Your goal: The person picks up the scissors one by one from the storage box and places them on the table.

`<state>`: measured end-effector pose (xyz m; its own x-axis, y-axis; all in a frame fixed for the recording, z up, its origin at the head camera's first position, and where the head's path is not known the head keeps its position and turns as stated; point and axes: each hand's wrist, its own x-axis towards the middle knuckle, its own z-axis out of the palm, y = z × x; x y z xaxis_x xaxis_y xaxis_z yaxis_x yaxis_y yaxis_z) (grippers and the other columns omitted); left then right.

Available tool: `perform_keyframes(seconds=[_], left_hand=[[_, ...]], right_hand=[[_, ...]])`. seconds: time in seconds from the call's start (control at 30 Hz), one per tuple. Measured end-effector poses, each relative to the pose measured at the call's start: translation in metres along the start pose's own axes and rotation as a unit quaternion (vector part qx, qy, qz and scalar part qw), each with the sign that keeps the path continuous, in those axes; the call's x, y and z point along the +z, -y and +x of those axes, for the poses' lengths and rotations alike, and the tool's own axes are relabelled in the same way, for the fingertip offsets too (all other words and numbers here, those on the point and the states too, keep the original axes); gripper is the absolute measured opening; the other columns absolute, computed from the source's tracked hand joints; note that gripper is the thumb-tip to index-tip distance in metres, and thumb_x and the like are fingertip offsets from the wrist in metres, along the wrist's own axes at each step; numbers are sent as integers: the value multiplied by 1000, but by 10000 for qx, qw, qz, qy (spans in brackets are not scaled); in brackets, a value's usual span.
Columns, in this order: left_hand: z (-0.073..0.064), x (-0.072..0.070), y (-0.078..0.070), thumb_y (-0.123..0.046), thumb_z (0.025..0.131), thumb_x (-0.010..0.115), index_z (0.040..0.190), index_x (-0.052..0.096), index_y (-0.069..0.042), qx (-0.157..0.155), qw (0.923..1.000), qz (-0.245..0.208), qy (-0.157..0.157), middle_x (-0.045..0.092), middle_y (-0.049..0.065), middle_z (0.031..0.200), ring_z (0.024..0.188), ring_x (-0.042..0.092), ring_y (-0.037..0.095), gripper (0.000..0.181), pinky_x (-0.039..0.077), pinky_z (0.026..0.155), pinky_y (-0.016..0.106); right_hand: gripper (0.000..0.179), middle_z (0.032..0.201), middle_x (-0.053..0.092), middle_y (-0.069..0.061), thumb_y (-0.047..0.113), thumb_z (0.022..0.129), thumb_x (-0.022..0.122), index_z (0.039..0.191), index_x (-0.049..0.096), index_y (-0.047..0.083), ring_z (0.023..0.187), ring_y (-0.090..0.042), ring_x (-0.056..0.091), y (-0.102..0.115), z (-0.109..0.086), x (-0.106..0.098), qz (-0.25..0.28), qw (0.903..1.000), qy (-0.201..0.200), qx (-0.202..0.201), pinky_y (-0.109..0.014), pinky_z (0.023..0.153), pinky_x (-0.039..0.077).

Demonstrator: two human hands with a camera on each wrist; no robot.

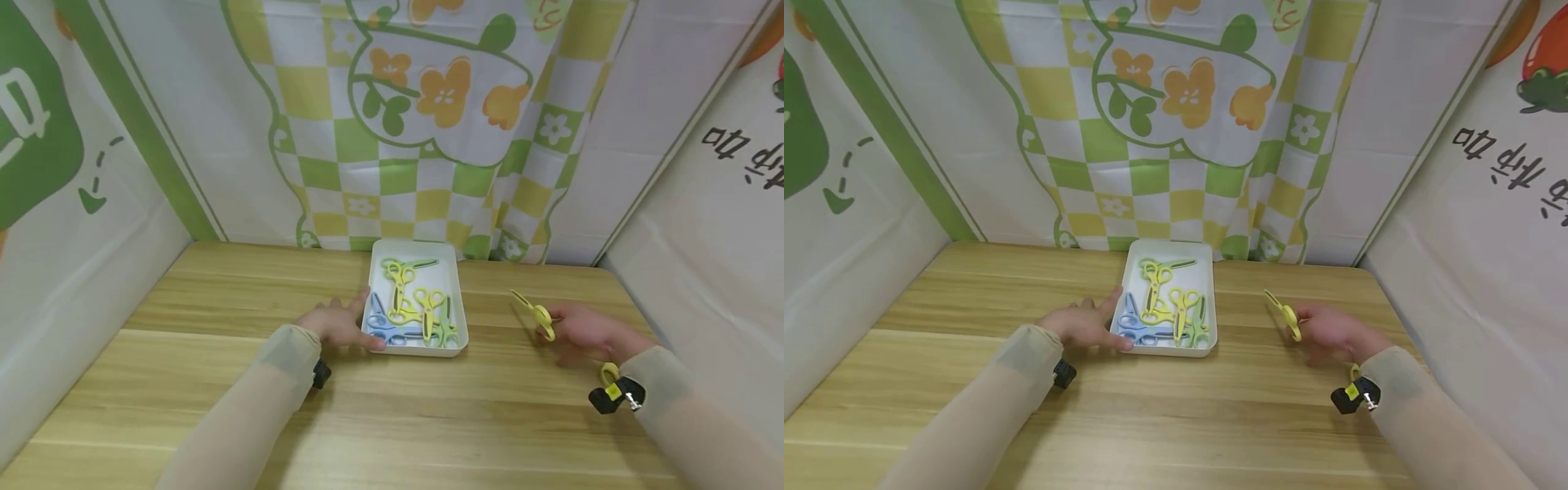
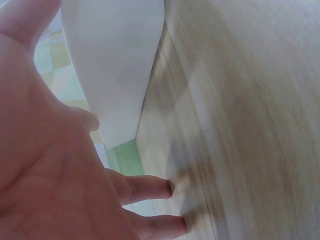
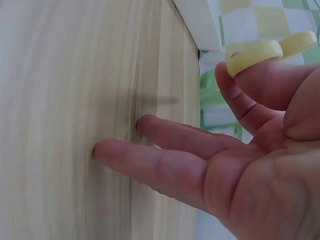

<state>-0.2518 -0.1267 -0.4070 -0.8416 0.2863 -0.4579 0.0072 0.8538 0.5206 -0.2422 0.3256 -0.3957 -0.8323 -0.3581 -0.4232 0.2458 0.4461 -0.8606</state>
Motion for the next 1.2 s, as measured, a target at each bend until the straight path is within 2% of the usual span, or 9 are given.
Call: perform_keyframes(seconds=[0.2, 0.33, 0.4, 0.5, 0.6, 0.77, 0.83, 1.03, 1.2], left_hand=[[1, 0, 0, -76, 68, 73, 159, -10, -37, -55, 10000, -14, 45, -6, 36, 157, 139, -9, 59, 129, -2, 103, 78], [4, 0, 1, -75, 68, 74, 158, -10, -37, -65, 10000, -6, 31, -7, 36, 157, 139, -10, 60, 129, -2, 101, 79], [4, 0, 2, -73, 70, 75, 158, -10, -37, -45, 10000, -25, 15, -7, 36, 157, 138, -10, 61, 128, -1, 101, 80], [3, 0, 2, -72, 71, 75, 159, -10, -37, -9, 10000, -35, 6, -7, 37, 156, 138, -10, 61, 127, -1, 101, 80], [3, 0, 2, -72, 70, 75, 159, -10, -37, -11, 10000, -46, 11, -7, 37, 156, 138, -10, 61, 128, -1, 100, 80], [2, 0, 1, -71, 71, 75, 158, -11, -37, -39, 9999, -119, 60, -9, 36, 156, 138, -13, 60, 127, -4, 99, 81], [3, 0, 2, -71, 71, 75, 158, -11, -37, -28, 9999, -128, 65, -10, 36, 156, 138, -13, 60, 127, -4, 99, 80], [3, 0, 2, -71, 71, 75, 158, -11, -37, -22, 9999, -107, 51, -9, 36, 157, 139, -12, 59, 127, -4, 101, 79], [2, 0, 1, -74, 68, 75, 158, -10, -38, -111, 9999, -38, 42, -6, 35, 158, 140, -10, 59, 129, -1, 103, 78]], right_hand=[[29, 119, 57, -22, -4, 90, 58, 116, 51, -11, 114, -36, 49, -8, -15, -10, -11, 10000, -28, 18, -56, 78, 51], [24, 111, 58, -20, 0, 92, 58, 114, 55, -10, 101, -32, 54, -10, -24, -11, -805, 9959, -385, -122, -47, 76, 53], [15, 101, 58, -15, 2, 94, 56, 106, 59, -6, 88, -27, 53, -10, -28, -11, -1463, 9871, -605, -260, -40, 71, 50], [9, 99, 59, -10, 6, 98, 55, 98, 62, 1, 83, -23, 51, -10, -33, -12, -2440, 9644, -923, -441, -35, 69, 43], [10, 97, 59, -9, 6, 98, 56, 91, 62, 5, 82, -23, 50, -11, -37, -12, -3061, 9421, -1212, -640, -37, 70, 41], [10, 85, 59, -4, 9, 94, 59, 85, 63, 8, 71, -19, 50, -12, -41, -13, -3713, 9114, -1644, -672, -36, 64, 42], [11, 82, 59, -3, 10, 94, 60, 84, 64, 8, 69, -19, 50, -13, -43, -12, -3838, 9043, -1769, -609, -35, 61, 42], [15, 76, 59, -5, 6, 92, 57, 81, 66, 3, 62, -18, 49, -18, -47, -14, -3838, 9044, -1846, -272, -33, 54, 42], [13, 74, 61, -1, 8, 88, 60, 82, 70, 3, 61, -17, 50, -25, -48, -16, -4095, 8952, -1750, -187, -34, 55, 44]])
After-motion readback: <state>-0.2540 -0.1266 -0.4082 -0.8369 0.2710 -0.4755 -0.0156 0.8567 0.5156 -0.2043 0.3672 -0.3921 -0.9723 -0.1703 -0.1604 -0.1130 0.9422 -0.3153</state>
